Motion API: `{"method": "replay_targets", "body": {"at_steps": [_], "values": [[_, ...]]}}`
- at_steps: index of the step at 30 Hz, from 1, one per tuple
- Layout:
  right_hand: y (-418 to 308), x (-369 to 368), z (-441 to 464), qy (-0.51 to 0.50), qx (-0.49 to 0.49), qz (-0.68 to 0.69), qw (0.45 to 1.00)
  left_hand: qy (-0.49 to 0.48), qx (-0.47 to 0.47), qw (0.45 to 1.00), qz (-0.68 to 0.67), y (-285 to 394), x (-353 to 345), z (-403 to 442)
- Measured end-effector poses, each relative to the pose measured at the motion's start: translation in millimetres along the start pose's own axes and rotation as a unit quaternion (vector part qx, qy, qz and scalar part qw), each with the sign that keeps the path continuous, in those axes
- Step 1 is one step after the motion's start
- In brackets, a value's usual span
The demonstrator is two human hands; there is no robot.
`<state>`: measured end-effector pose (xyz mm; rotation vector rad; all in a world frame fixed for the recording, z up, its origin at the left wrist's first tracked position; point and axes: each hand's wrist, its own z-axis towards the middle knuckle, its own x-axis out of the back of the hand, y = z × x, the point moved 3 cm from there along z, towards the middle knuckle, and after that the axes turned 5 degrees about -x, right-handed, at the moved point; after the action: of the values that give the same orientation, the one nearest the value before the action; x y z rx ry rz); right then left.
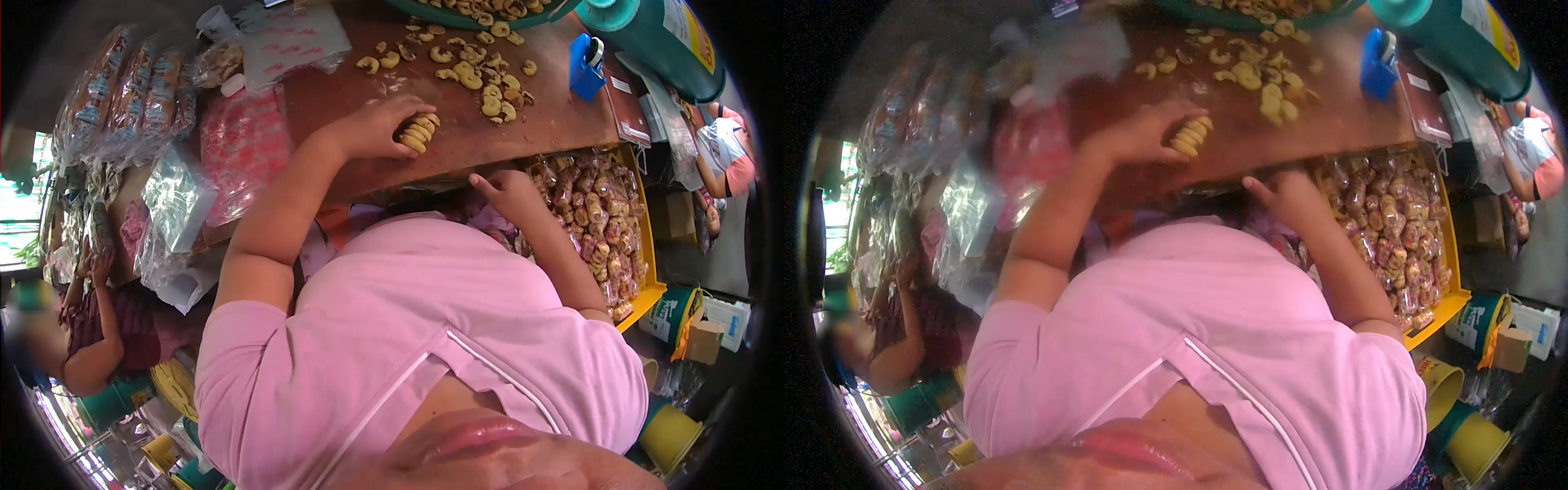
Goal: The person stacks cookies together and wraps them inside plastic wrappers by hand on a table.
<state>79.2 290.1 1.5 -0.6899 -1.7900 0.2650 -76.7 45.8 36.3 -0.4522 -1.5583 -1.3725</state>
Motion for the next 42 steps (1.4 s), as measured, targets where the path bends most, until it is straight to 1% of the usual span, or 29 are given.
{"method": "replay_targets", "body": {"at_steps": [1, 2, 4, 5, 8, 9, 12, 14, 15, 17, 18, 20, 21, 23, 26, 29, 32, 35, 37, 40, 42], "values": [[2.3, -6.5, 4.1, -0.04, -0.018, 0.048, 0.998, -0.005, -0.003, 1.0, -0.004, -3.6, 0.5, 1.5], [1.1, -12.2, 6.5, -0.048, -0.021, 0.138, 0.989, -0.01, -0.005, 1.0, -0.009, -5.4, 0.7, 2.1], [-14.8, -19.9, 10.0, -0.064, -0.022, 0.314, 0.947, -0.028, -0.006, 0.999, -0.016, -1.5, 5.7, 2.0], [-20.0, -13.7, 12.0, -0.084, -0.02, 0.308, 0.948, -0.037, -0.004, 0.999, -0.019, 0.7, 8.0, 1.4], [-31.3, -5.3, 29.8, -0.076, 0.029, 0.368, 0.926, -0.054, 0.017, 0.995, -0.087, 1.5, 11.4, 1.4], [-37.2, -2.1, 37.9, -0.071, 0.091, 0.377, 0.919, -0.053, 0.013, 0.995, -0.081, -0.2, 11.5, 1.6], [-62.4, -6.7, 51.9, -0.053, 0.118, 0.412, 0.902, -0.053, 0.003, 0.996, -0.072, -5.4, 10.0, 1.1], [-76.5, -10.9, 62.1, 0.035, 0.188, 0.309, 0.931, -0.056, -0.003, 0.995, -0.077, -6.1, 10.3, 0.9], [-82.7, -11.9, 63.2, 0.079, 0.222, 0.255, 0.938, -0.053, 0.007, 0.996, -0.071, -7.6, 9.8, 0.5], [-95.3, -9.8, 57.7, 0.131, 0.339, 0.162, 0.917, -0.048, 0.027, 0.997, -0.059, -12.3, 8.0, -0.7], [-100.6, -9.4, 54.3, 0.157, 0.394, 0.114, 0.899, -0.045, 0.019, 0.998, -0.045, -15.5, 7.0, -0.6], [-103.1, -15.0, 45.3, 0.167, 0.419, 0.07, 0.89, -0.039, 0.001, 0.999, -0.018, -22.4, 5.3, 0.6], [-103.3, -17.8, 42.1, 0.172, 0.43, 0.048, 0.885, -0.037, 0.005, 0.999, -0.033, -23.2, 5.1, 0.5], [-101.8, -21.1, 43.1, 0.186, 0.44, 0.014, 0.879, -0.034, 0.012, 0.997, -0.067, -24.7, 3.8, 0.0], [-106.8, -22.0, 43.3, 0.207, 0.441, -0.04, 0.873, -0.001, -0.006, 1.0, -0.002, -45.4, -7.7, -2.0], [-119.4, -22.9, 48.8, 0.219, 0.44, -0.066, 0.869, 0.016, 0.01, 0.999, 0.047, -52.3, -9.3, -8.0], [-127.8, -30.7, 65.5, 0.216, 0.439, -0.096, 0.867, 0.01, 0.06, 0.99, 0.124, -57.3, -2.9, -22.3], [-133.7, -35.5, 77.0, 0.205, 0.429, -0.122, 0.871, 0.059, 0.108, 0.988, 0.097, -63.7, 4.8, -60.7], [-137.4, -36.6, 79.1, 0.205, 0.42, -0.121, 0.876, 0.133, 0.18, 0.973, -0.057, -56.0, -5.9, -83.7], [-140.9, -35.4, 76.1, 0.211, 0.416, -0.104, 0.879, 0.21, 0.175, 0.958, -0.087, -22.4, -21.1, -108.3], [-140.4, -35.0, 75.3, 0.218, 0.423, -0.095, 0.874, 0.215, 0.183, 0.959, 0.033, 5.9, -24.1, -108.3]]}}
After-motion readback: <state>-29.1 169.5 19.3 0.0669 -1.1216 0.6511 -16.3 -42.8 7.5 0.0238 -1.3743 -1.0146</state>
